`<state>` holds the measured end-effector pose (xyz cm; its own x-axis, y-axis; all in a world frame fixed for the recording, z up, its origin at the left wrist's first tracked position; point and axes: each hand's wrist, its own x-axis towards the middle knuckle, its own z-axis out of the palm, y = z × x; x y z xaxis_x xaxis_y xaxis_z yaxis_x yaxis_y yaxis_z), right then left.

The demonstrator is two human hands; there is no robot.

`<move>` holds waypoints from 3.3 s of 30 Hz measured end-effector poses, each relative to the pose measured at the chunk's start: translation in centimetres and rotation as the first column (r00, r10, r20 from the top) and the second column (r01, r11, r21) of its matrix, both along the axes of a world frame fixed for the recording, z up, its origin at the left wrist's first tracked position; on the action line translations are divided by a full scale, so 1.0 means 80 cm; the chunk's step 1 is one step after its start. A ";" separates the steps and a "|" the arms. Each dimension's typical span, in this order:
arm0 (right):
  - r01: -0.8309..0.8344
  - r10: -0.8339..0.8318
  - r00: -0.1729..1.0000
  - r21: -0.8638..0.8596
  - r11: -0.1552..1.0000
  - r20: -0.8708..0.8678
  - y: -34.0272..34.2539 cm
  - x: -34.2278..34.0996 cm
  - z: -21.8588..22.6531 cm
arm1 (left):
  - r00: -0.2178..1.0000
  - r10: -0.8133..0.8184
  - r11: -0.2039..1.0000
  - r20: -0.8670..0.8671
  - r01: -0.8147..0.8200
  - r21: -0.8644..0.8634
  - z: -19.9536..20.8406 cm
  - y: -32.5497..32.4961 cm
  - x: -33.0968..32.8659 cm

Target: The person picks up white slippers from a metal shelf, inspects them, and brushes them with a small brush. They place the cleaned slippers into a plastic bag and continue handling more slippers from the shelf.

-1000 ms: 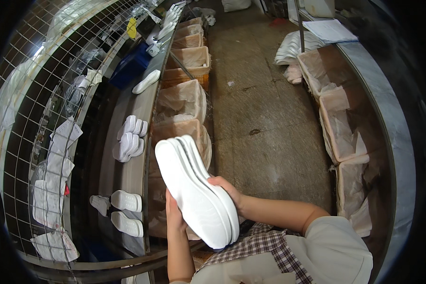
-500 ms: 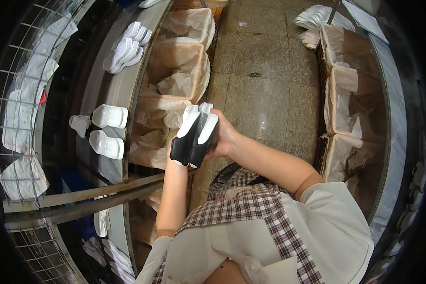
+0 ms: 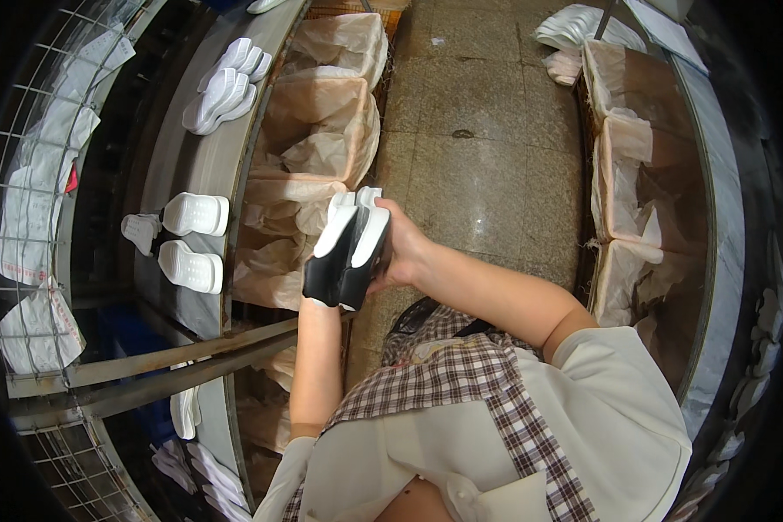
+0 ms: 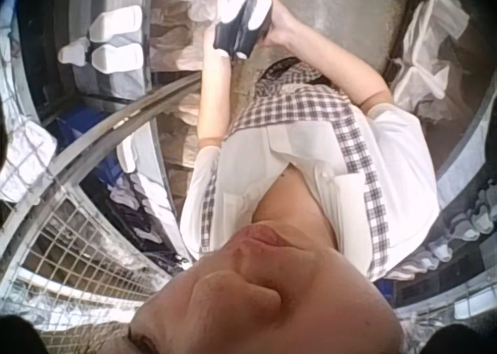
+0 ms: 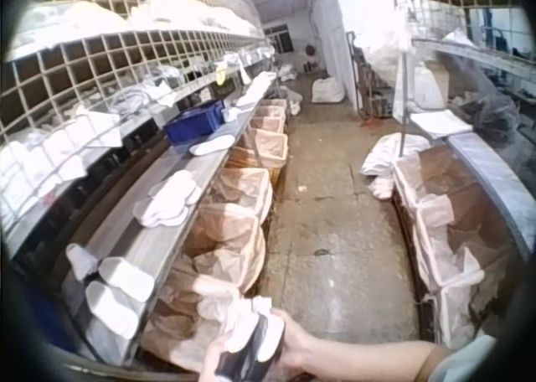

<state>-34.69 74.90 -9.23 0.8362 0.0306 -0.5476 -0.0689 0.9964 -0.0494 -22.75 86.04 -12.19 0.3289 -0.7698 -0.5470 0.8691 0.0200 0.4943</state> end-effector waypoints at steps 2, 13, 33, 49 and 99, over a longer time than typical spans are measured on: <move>0.035 -0.031 0.999 -0.086 0.996 0.043 -0.002 -0.003 0.011 | 0.997 0.033 0.997 -0.068 -0.029 0.066 0.019 -0.002 -0.004; 0.178 0.161 0.922 -0.754 0.632 0.352 -0.020 -0.030 0.055 | 0.810 0.142 0.958 0.569 0.033 -0.286 0.083 -0.015 -0.007; 0.289 0.401 0.871 -0.956 0.047 0.283 -0.038 -0.057 0.054 | 0.694 0.197 0.949 0.693 0.042 -0.312 0.063 0.000 -0.003; 0.160 0.397 0.849 -0.885 0.437 0.350 -0.049 -0.058 0.043 | 0.919 0.193 0.955 0.344 -0.096 -0.280 0.086 0.005 -0.052; 0.031 0.160 0.985 -0.974 0.226 0.068 -0.005 -0.044 -0.008 | 0.845 0.357 0.933 0.399 -0.341 -0.113 0.151 0.091 0.286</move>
